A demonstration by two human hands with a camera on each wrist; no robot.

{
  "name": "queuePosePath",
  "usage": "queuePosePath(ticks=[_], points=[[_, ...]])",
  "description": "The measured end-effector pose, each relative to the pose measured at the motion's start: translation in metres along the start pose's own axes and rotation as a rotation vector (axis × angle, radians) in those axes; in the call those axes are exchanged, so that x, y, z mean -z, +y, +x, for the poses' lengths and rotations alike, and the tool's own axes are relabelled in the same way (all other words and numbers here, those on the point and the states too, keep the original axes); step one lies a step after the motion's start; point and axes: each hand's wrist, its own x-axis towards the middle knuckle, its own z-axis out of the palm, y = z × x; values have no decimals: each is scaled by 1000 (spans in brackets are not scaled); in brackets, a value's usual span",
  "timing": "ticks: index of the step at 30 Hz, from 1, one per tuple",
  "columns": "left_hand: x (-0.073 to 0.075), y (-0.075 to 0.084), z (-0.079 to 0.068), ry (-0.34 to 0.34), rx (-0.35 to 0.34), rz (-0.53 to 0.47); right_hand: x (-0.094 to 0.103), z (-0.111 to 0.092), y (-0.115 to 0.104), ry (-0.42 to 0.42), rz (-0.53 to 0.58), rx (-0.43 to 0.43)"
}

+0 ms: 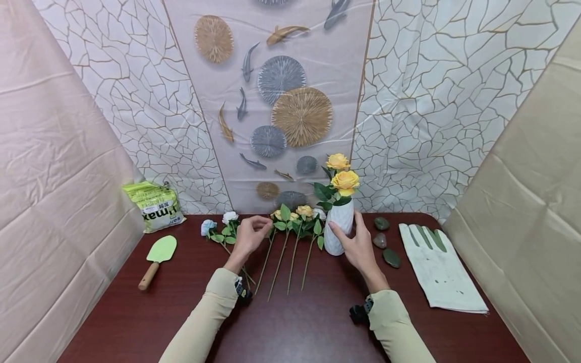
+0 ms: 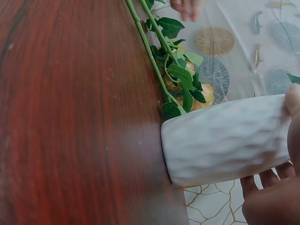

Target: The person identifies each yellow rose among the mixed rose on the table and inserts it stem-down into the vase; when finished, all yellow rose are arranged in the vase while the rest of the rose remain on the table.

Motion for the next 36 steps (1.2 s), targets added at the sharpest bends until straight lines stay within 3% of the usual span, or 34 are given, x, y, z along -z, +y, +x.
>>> queuePosePath(ticks=[4,9,18,31,36], points=[[3,-11,-9,-89,42,98,-1,0,1,7,-1,2],[5,-11,-15,-173,83,197,-2,0,1,14,0,-2],[0,-7,-14,-190,125,295,-2,0,1,15,3,4],[15,-8,-19,-194,155,165,-1,1,-3,-6,-7,4],[21,-5,-19,-166,168,104,-1,-1,-3,3,-11,-2]])
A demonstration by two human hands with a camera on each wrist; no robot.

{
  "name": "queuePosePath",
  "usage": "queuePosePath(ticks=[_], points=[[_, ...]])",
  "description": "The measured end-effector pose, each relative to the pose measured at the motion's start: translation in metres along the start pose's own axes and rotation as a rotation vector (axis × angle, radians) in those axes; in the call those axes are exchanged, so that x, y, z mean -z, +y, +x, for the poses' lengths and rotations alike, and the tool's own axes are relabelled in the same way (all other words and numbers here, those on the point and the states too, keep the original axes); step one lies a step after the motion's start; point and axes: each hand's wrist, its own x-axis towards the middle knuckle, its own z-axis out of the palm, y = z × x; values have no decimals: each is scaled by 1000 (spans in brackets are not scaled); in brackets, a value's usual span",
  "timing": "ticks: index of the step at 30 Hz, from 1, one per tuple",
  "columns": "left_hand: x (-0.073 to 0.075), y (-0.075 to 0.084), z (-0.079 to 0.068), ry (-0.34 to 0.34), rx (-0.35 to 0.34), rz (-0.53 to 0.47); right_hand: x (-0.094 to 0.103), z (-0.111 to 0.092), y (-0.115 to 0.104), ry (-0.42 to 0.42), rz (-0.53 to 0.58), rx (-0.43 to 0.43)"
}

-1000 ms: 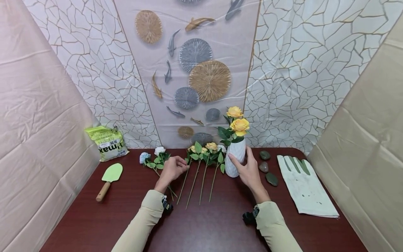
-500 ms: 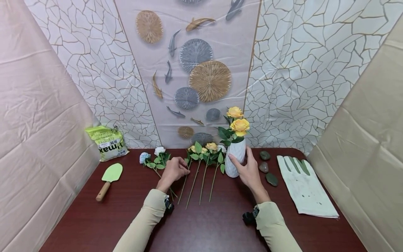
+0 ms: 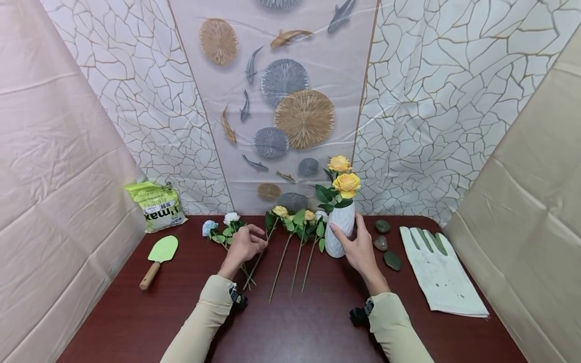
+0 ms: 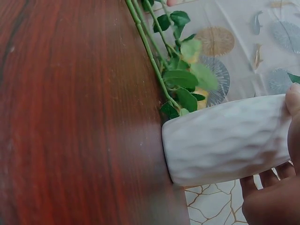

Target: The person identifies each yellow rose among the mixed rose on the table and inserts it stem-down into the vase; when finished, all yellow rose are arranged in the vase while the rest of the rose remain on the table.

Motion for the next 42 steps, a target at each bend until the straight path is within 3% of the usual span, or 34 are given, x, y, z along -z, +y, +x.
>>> queuePosePath(ticks=[4,11,18,24,29,33,38,42], points=[[3,3,-2,27,-32,-52,0,-2,1,-6,-6,-4],[5,25,-3,92,-167,-138,1,-3,0,-19,-5,-3],[1,67,-5,189,-286,-227,2,-3,2,-20,-4,-9],[-7,113,-9,285,-456,-428,2,-4,4,-19,1,-19],[-15,148,-13,324,-544,-562,3,-4,3,-13,-1,0],[-16,171,-11,368,-582,-603,2,-5,0,-11,-1,19],[-7,197,-11,481,-565,-608,2,-4,-2,-16,0,34],[-6,202,4,528,-551,-571,2,-2,-3,-17,-1,37]])
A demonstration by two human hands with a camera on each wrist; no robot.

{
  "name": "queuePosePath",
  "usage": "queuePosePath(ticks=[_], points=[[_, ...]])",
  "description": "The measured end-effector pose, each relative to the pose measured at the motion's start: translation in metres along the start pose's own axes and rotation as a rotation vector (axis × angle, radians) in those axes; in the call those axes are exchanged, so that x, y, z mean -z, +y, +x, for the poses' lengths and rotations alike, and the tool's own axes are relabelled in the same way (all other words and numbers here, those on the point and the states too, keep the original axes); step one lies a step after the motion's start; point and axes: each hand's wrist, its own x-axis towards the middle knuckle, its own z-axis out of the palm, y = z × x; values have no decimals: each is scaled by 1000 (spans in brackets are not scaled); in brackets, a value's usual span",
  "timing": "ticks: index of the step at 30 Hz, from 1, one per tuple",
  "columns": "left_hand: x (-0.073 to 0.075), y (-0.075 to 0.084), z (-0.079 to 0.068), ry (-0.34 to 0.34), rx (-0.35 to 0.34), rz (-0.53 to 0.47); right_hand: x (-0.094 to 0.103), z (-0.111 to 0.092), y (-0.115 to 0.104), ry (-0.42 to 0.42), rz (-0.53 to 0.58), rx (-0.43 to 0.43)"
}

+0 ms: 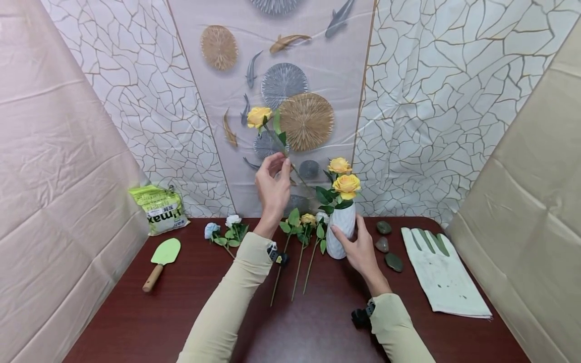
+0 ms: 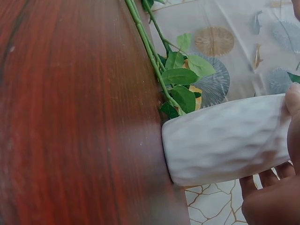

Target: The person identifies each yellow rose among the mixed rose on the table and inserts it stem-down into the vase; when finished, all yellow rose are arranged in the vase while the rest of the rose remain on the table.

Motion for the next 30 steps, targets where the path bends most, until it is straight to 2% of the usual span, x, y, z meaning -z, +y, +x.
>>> queuePosePath(ticks=[3,7,13,22,30], points=[[-9,-15,5,-26,-6,-12,0,0,0,-3,5,-4],[-18,-18,-1,-87,4,-84,1,0,1,-9,7,-8],[-26,-20,-11,-184,24,-120,0,-1,1,3,-4,9],[-30,-26,-19,-273,-1,20,0,0,-1,15,5,24],[-30,-39,-25,-355,22,129,0,0,0,14,-6,23]])
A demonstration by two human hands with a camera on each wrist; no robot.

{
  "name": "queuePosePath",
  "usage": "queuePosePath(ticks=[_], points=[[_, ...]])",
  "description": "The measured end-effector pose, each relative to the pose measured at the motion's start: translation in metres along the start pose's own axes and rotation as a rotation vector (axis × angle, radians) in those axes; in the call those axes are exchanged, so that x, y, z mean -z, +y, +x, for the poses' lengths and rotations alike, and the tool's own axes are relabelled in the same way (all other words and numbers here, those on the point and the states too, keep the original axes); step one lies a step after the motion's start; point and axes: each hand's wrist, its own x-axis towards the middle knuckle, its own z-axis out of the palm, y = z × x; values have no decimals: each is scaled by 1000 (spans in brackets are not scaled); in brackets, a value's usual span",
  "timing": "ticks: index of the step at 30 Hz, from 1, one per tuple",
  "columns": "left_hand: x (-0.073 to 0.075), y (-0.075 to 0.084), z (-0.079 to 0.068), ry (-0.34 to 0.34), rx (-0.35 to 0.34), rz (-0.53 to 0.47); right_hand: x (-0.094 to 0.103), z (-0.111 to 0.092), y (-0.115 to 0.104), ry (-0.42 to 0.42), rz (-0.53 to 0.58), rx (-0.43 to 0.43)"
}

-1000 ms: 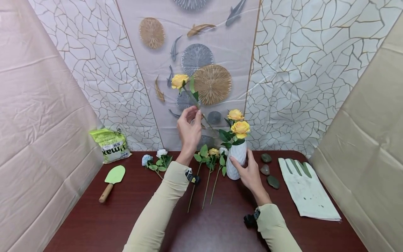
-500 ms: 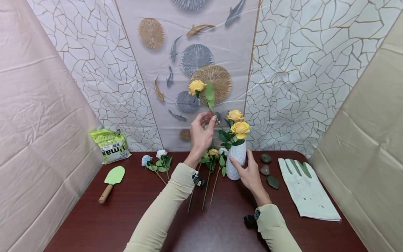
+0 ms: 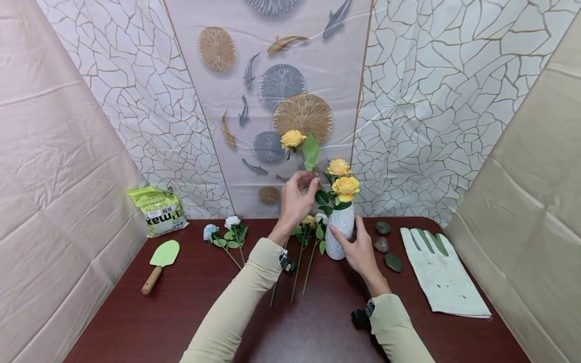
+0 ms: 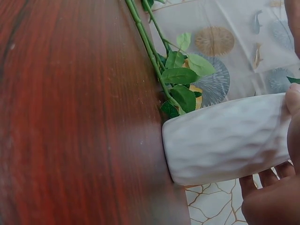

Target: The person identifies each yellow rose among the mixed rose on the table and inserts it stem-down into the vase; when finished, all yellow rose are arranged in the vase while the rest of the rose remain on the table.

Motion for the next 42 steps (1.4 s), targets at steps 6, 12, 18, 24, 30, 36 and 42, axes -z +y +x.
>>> queuePosePath(ticks=[6,12,18,24,30,36,42], points=[[-4,-10,-3,-46,-19,94,0,1,2,-14,7,-21],[-9,-15,-7,-99,-17,184,0,1,3,-14,9,-22],[-11,-17,-11,-186,-5,220,1,2,4,-20,-6,-35],[-11,-17,-13,-195,1,223,1,2,3,-39,24,-49],[-7,-7,-8,-103,-24,135,2,2,3,-40,12,-40],[-7,0,0,-27,1,95,2,1,1,-30,4,-35],[-11,-8,-2,-50,55,129,2,0,0,-35,-4,-36]])
